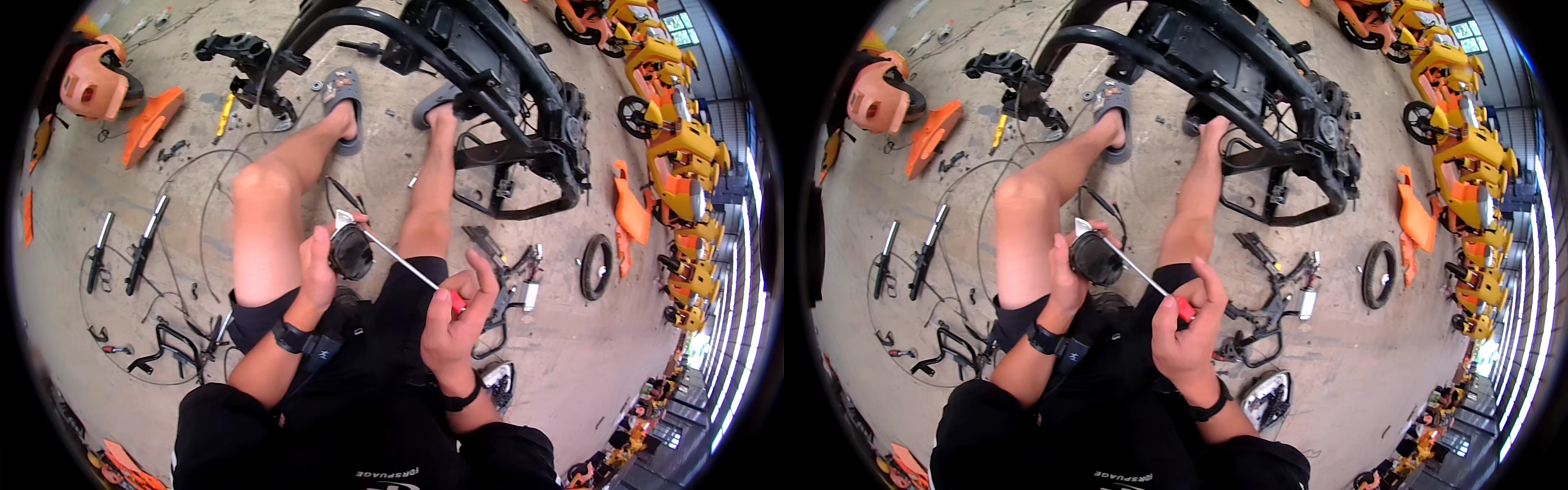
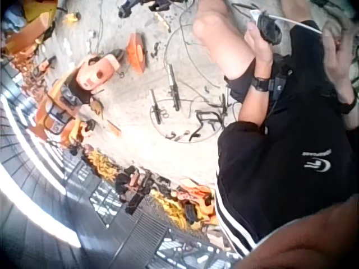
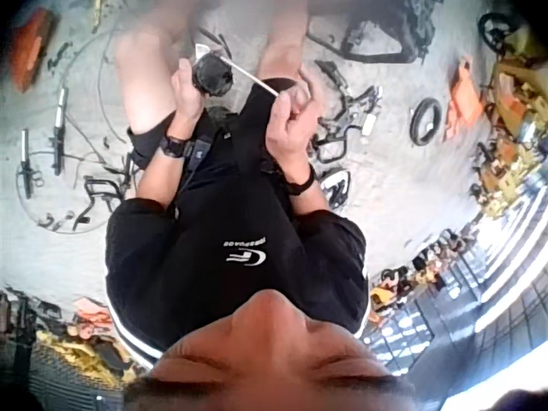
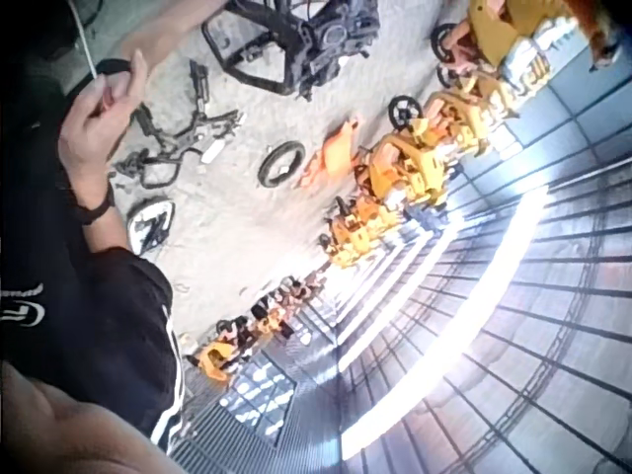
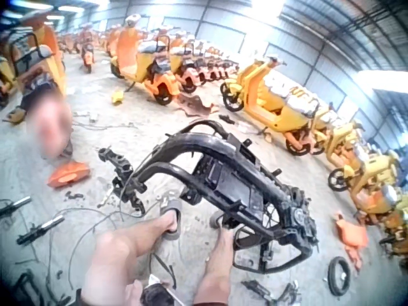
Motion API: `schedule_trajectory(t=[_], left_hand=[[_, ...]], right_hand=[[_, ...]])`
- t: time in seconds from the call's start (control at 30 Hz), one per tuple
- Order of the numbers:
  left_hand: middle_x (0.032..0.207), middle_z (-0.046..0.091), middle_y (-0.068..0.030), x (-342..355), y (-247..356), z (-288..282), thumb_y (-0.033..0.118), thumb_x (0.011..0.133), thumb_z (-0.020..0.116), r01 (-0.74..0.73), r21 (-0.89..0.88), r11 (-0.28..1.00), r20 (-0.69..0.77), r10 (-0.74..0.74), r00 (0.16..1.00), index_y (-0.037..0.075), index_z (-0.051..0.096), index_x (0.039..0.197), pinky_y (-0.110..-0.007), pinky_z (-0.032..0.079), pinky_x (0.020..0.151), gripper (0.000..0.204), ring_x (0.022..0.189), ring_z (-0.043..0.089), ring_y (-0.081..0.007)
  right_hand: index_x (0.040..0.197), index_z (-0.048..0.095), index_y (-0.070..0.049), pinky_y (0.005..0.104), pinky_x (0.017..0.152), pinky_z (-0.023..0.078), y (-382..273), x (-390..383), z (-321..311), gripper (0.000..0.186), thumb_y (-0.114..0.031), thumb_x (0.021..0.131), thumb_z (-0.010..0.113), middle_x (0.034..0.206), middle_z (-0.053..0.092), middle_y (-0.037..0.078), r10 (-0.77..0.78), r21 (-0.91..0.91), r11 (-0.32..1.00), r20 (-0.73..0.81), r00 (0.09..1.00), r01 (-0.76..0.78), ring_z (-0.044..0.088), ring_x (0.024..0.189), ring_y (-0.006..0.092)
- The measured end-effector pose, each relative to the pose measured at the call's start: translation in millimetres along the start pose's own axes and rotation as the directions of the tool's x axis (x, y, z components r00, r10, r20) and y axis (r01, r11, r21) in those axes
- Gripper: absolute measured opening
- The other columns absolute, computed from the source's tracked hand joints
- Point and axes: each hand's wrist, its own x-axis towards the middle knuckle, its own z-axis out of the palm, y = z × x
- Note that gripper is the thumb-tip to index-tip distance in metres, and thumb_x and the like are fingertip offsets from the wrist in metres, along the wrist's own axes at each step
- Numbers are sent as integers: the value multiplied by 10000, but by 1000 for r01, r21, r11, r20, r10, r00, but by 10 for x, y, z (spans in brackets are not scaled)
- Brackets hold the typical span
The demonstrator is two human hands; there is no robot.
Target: The person sits on the floor and uses a screwdriver to install screws on a black plastic component while holding it by hand next to a motorcycle frame.
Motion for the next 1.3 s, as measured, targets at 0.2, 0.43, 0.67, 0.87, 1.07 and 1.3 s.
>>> schedule_trajectory(t=[0.2, 0.43, 0.67, 0.87, 1.07, 1.3], left_hand=[[977, 677, -118, 22, 44, 2, 562, 1014, 286, -8, 7, 1000, -16, 8, 1000, -70, 601, 1175, -272, 490, 830, 724, 891, 636, -158], [983, 659, -154, 64, 22, -9, 542, 1022, 236, -2, 66, 998, 29, 0, 1000, -71, 546, 1169, -323, 499, 857, 702, 918, 634, -209], [994, 660, -156, 21, -1, -11, 544, 1021, 244, 8, 79, 997, 66, -13, 998, -72, 539, 1189, -325, 498, 860, 703, 925, 634, -215], [997, 661, -160, 34, -10, -29, 547, 1017, 248, -21, 63, 998, 13, 20, 1000, -68, 543, 1189, -338, 495, 868, 703, 935, 637, -224], [992, 660, -154, 9, 59, 26, 552, 1011, 269, -30, 52, 998, 31, 29, 999, -67, 545, 1191, -337, 494, 869, 702, 936, 636, -226], [947, 678, -132, 14, 12, 25, 515, 1017, 327, -31, -12, 999, -13, 31, 999, -78, 582, 1185, -292, 504, 819, 668, 870, 644, -181]], right_hand=[[1341, 390, 29, 234, 646, 342, -53, 88, -37, 445, -161, 949, 478, 744, 455, 6, 160, 5, 987, 70, 985, -161, 400, 672, 77], [1345, 410, 23, 218, 685, 357, 33, 34, -14, 418, -89, 947, 476, 790, 451, 11, -7, -80, 997, 23, 1000, 9, 419, 726, 84], [1340, 425, 18, 253, 638, 384, 97, -22, -111, 457, -108, 914, 529, 739, 459, 25, 219, 20, 975, 26, 975, -220, 429, 682, 105], [1292, 468, 24, 234, 615, 361, 92, 34, -31, 376, -92, 941, 540, 721, 420, 4, 134, 56, 989, -10, 991, -133, 395, 665, 78], [1309, 463, 26, 241, 627, 376, 150, -84, -20, 421, -61, 914, 577, 743, 451, -9, 156, 64, 986, -52, 986, -153, 428, 684, 91], [1333, 465, -9, 262, 554, 380, 118, 0, -62, 396, -109, 952, 503, 661, 477, 14, 290, 112, 951, 16, 957, -289, 446, 602, 97]])
